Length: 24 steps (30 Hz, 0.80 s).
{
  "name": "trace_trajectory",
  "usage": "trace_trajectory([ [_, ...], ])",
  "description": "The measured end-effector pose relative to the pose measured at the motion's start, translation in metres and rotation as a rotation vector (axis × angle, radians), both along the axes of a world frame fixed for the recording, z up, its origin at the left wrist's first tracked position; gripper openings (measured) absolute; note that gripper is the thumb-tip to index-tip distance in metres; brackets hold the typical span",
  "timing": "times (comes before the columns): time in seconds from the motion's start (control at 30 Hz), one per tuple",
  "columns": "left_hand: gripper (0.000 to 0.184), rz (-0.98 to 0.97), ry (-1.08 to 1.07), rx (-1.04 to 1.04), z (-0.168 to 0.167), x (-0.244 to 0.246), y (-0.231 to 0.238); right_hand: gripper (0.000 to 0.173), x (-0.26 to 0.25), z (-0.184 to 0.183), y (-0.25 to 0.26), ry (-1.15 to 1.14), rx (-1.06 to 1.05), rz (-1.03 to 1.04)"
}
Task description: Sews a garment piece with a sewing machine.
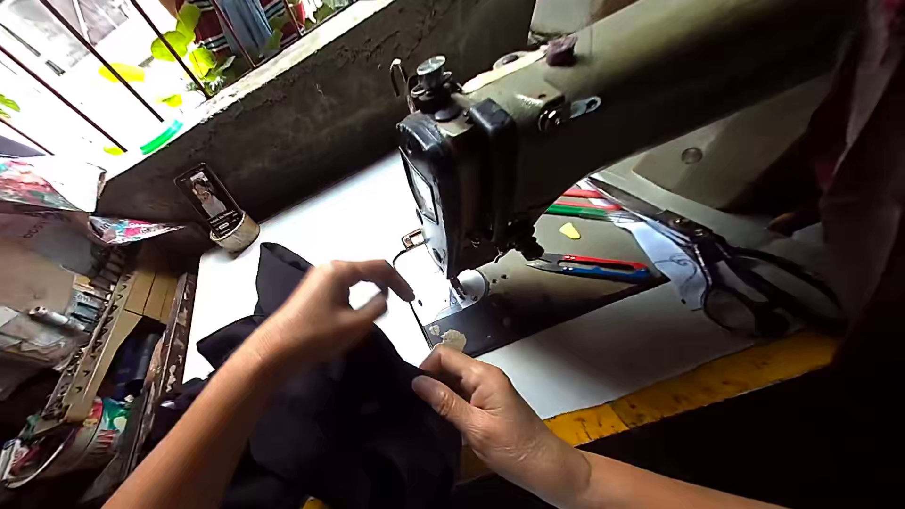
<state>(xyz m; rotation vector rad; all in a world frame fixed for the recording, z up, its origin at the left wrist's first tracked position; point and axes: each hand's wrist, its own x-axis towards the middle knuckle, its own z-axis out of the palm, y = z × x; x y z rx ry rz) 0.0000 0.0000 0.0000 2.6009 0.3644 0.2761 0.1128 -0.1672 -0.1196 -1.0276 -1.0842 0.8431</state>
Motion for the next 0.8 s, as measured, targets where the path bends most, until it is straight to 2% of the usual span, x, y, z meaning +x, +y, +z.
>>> trace_trajectory([
  [0.07, 0.016, -0.099, 0.161, -0.216, -0.011, 0.000, -0.025, 0.012, 0.006, -0.002, -0.004, 0.032, -0.030, 0.019],
  [0.17, 0.015, -0.131, 0.248, -0.247, -0.010, -0.009, -0.028, 0.012, 0.004, -0.002, -0.003, 0.053, -0.009, 0.060],
  [0.3, 0.013, -0.034, 0.257, -0.362, -0.002, -0.024, -0.024, 0.014, -0.003, 0.000, -0.003, 0.054, -0.017, 0.115],
  [0.43, 0.012, 0.008, 0.287, -0.345, -0.006, -0.040, -0.029, 0.016, -0.003, -0.001, -0.001, 0.032, -0.055, 0.151],
  [0.53, 0.013, 0.094, 0.265, -0.533, -0.009, -0.042, -0.034, 0.010, -0.003, -0.003, -0.001, -0.129, 0.008, 0.010],
  [0.67, 0.022, 0.344, 0.195, -0.941, -0.009, -0.043, -0.035, 0.027, 0.003, -0.006, -0.007, -0.476, 0.238, -0.239],
  [0.8, 0.028, 0.485, 0.192, -1.140, -0.009, -0.045, -0.034, 0.035, -0.005, -0.014, -0.014, -0.636, 0.297, -0.308],
])
